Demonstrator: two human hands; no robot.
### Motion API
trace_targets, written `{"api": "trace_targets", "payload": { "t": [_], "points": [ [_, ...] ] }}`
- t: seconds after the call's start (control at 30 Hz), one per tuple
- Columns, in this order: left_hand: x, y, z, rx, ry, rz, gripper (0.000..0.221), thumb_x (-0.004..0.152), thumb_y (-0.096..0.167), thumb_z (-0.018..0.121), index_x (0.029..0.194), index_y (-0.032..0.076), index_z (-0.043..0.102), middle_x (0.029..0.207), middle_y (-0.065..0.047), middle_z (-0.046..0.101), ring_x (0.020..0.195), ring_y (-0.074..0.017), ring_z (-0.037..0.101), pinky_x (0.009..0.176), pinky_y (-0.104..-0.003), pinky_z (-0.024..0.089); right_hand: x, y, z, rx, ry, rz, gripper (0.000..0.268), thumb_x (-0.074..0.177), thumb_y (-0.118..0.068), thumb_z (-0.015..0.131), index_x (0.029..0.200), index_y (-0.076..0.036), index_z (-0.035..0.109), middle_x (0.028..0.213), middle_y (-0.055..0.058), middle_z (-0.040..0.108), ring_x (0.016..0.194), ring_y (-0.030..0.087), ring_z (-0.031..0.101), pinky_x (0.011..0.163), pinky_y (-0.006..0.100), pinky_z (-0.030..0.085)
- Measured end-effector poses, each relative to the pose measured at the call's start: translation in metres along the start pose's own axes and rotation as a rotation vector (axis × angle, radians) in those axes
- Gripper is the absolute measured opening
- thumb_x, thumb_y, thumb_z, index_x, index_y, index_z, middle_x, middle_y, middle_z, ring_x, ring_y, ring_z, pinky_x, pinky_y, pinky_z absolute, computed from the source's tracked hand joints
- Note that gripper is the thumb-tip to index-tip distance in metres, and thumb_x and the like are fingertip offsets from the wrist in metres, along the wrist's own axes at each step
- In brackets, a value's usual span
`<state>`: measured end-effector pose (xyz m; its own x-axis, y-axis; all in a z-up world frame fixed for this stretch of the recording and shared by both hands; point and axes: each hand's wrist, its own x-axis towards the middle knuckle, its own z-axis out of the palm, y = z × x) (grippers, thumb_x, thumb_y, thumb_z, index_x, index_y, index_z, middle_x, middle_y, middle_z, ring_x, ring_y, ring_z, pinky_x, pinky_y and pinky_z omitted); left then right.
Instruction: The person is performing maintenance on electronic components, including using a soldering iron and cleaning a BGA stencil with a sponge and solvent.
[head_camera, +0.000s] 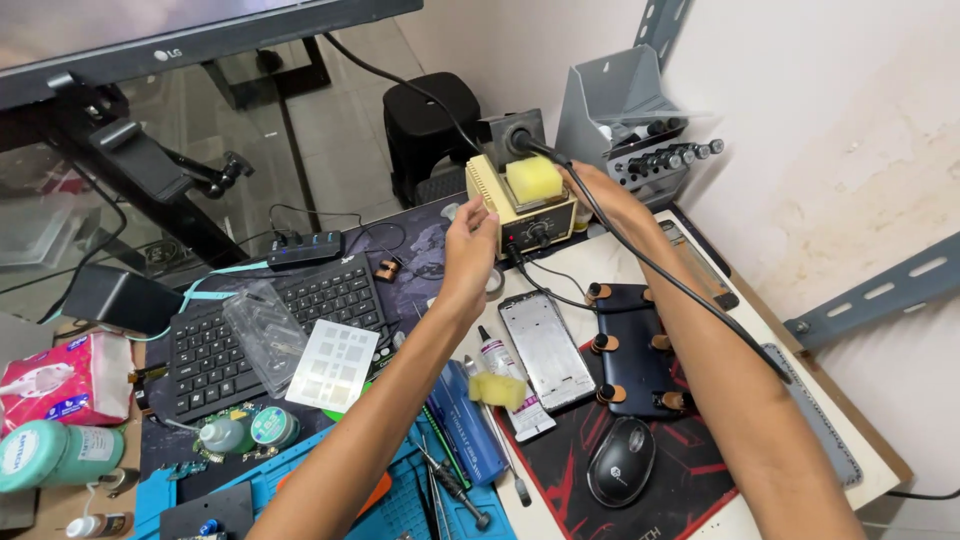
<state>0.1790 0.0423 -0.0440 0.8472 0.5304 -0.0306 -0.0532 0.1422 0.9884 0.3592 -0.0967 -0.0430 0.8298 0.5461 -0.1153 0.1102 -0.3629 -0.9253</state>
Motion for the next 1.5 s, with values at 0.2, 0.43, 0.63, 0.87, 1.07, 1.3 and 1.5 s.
{"api": "trace_targets", "payload": {
  "t": [0.2,0.43,0.63,0.87,1.07,1.3,1.5],
  "points": [
    [0.051,-0.040,-0.001,0.082,0.066,-0.022,0.061,0.099,0.021,0.065,0.151,-0.004,0.044,0.138,-0.024,0.053,0.119,-0.0256,0.062,0.095,-0.040,0.055,-0.026,-0.023,0.004,0.112,-0.047,0.028,0.067,0.102,-0.044,0.055,0.150,0.001,0.047,0.146,0.029,0.053,0.140,0.041,0.048,0.116,0.054,0.034],
    [0.050,-0.038,0.005,0.184,0.125,-0.035,0.067,0.090,0.020,0.075,0.146,-0.006,0.049,0.132,-0.023,0.060,0.110,-0.0250,0.067,0.088,-0.037,0.058,0.003,0.008,0.000,0.168,-0.068,-0.009,0.054,0.104,-0.046,0.055,0.141,-0.007,0.059,0.131,0.018,0.067,0.125,0.031,0.063,0.107,0.048,0.046],
    [0.042,-0.028,0.005,0.255,0.097,-0.012,0.066,0.097,0.025,0.067,0.150,-0.007,0.045,0.130,-0.024,0.061,0.118,-0.0273,0.064,0.092,-0.039,0.056,-0.002,0.002,0.001,0.076,-0.035,-0.078,0.042,0.106,-0.039,0.051,0.131,-0.008,0.064,0.118,0.018,0.071,0.115,0.032,0.066,0.102,0.049,0.049],
    [0.028,-0.016,-0.005,0.178,0.053,0.032,0.038,0.095,0.019,0.068,0.124,-0.003,0.058,0.119,-0.014,0.061,0.114,-0.0229,0.061,0.095,-0.036,0.052,0.011,0.011,0.009,-0.085,0.268,-0.203,0.026,0.105,-0.036,0.060,0.112,-0.013,0.070,0.092,0.003,0.071,0.088,0.018,0.066,0.077,0.037,0.051],
    [-0.031,0.001,-0.026,0.184,-0.036,0.065,0.051,0.091,0.018,0.068,0.137,-0.002,0.061,0.132,-0.015,0.069,0.119,-0.0215,0.067,0.099,-0.034,0.054,-0.025,0.008,0.012,-0.100,0.375,-0.508,0.025,0.109,-0.017,0.050,0.130,-0.005,0.058,0.120,0.011,0.064,0.113,0.024,0.061,0.095,0.038,0.050],
    [-0.119,0.018,-0.062,0.289,-0.179,0.192,0.040,0.090,0.016,0.067,0.127,0.002,0.069,0.125,-0.011,0.074,0.113,-0.0158,0.071,0.096,-0.029,0.059,-0.155,-0.060,0.046,-0.231,0.213,-0.010,0.059,0.109,-0.041,0.031,0.165,-0.028,0.018,0.172,0.002,0.004,0.159,0.023,0.010,0.125,0.048,0.019],
    [-0.183,0.043,-0.131,0.380,-0.231,0.240,0.034,0.095,0.014,0.063,0.128,0.006,0.068,0.123,-0.010,0.075,0.114,-0.0181,0.072,0.098,-0.030,0.058,-0.203,-0.037,0.086,-0.118,0.023,-0.180,0.073,0.108,-0.028,0.049,0.160,0.002,0.008,0.169,0.022,0.010,0.158,0.028,0.013,0.126,0.039,0.014]
  ]
}}
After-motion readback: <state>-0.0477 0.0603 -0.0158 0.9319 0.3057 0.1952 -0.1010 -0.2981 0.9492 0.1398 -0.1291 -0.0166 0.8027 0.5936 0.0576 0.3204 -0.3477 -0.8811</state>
